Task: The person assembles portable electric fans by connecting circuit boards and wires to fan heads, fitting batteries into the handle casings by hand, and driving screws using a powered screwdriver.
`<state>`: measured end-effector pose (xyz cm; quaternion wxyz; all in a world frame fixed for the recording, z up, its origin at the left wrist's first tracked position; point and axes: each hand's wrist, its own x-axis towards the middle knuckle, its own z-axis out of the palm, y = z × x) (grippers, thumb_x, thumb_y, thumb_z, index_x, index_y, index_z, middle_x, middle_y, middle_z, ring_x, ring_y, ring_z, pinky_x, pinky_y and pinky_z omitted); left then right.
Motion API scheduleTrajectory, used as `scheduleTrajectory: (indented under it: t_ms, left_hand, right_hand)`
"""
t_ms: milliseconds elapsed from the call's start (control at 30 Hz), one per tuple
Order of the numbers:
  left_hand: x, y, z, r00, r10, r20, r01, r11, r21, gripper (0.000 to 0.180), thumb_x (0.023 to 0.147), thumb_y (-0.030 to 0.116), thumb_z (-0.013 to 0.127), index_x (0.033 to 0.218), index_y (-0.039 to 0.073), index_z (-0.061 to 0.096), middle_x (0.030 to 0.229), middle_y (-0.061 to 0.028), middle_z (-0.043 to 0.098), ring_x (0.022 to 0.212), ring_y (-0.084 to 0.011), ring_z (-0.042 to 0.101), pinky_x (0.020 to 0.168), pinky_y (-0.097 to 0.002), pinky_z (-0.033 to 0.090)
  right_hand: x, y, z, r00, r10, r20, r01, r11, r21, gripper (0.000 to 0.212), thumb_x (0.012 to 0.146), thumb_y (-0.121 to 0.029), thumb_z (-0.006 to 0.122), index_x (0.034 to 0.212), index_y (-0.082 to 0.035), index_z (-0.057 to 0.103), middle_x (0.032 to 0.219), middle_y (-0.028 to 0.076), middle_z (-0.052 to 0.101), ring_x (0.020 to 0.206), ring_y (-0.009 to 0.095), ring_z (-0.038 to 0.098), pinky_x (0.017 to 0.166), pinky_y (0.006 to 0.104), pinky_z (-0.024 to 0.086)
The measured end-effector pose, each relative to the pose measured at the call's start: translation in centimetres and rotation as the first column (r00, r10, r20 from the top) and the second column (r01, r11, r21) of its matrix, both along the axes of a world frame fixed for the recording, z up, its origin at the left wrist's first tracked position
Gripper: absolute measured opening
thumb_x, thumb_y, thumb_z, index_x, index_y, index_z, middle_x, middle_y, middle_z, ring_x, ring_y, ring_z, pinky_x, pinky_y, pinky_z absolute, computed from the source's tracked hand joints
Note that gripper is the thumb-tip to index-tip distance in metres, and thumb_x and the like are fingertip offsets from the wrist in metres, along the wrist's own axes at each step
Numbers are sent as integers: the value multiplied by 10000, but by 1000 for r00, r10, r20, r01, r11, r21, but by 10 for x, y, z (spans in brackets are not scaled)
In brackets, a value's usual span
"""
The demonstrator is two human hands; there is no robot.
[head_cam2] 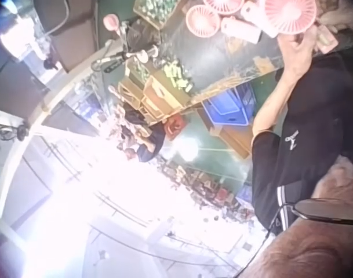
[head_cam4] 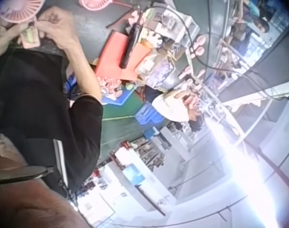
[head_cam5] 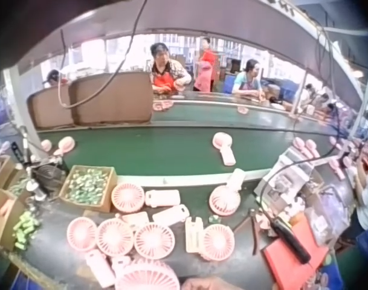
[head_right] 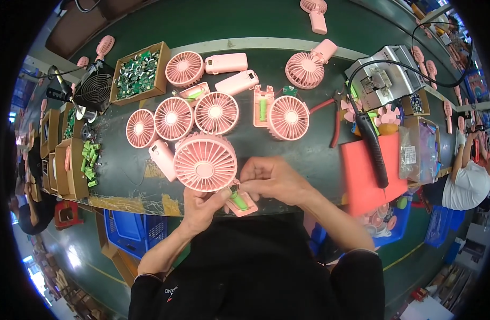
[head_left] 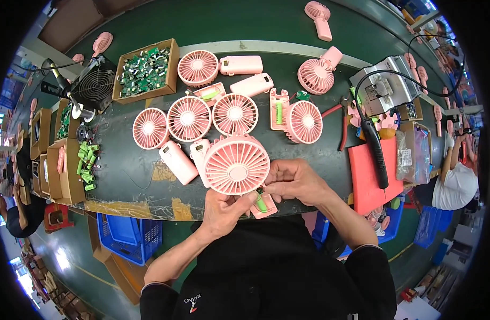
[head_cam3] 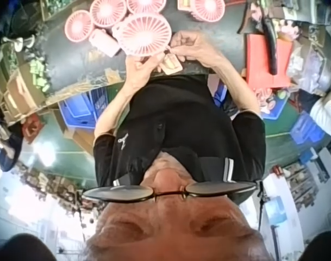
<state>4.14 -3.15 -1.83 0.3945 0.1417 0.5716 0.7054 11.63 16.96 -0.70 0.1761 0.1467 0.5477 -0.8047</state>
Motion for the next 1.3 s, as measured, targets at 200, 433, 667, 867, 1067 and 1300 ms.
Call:
scheduleTrajectory:
  t_ms: [200,433,667,867,1067,1300]
  left_hand:
    - [3,-4,2,978,27,-208,-44,996,-77,172,860,46,658,1010,-38,654,890,-47,675,757,-79,612,656,-246,508]
    - [19,-27,-10,855,6,-518,-50,996,-72,421,776,2,710,1170,-48,568,1052,-120,650,966,-190,636,828,-311,511]
    - [27,-28,-9,880,63,-470,-108,992,-70,272,769,33,720,1018,-46,647,893,-93,679,808,-137,639,726,-279,507]
    - [11,-22,6,997,56,-57,-64,987,-148,155,858,69,640,948,-45,695,755,7,654,629,-30,556,527,-199,421]
    - [-1,-12,6,992,76,105,-73,997,-24,178,892,78,619,994,-54,680,754,-47,673,592,-63,578,500,-220,433]
    - [10,-4,2,972,64,224,-65,998,-4,246,896,73,590,1076,-90,628,995,-144,685,860,-196,677,779,-333,547]
  right_hand:
    - [7,-21,-5,981,-33,-193,90,952,292,122,820,-73,671,858,-2,579,723,55,612,643,104,583,578,262,464]
    - [17,-43,1,887,184,-425,165,731,662,327,753,-61,648,1060,10,562,748,163,599,596,301,605,565,373,498]
    - [-14,-14,27,811,582,-59,-390,613,687,301,802,-262,711,866,6,591,672,109,598,513,234,472,531,379,418]
    - [-109,65,29,821,456,-343,271,218,938,202,778,-114,639,935,6,596,819,171,583,785,328,602,685,402,482]
    - [-179,81,-8,676,720,-154,242,-21,970,339,756,20,594,1094,-4,573,1079,176,598,1036,386,573,833,456,509]
    - [-177,72,-9,683,712,-166,335,-104,936,451,766,30,584,1212,-5,523,1039,217,568,963,374,613,750,424,542]
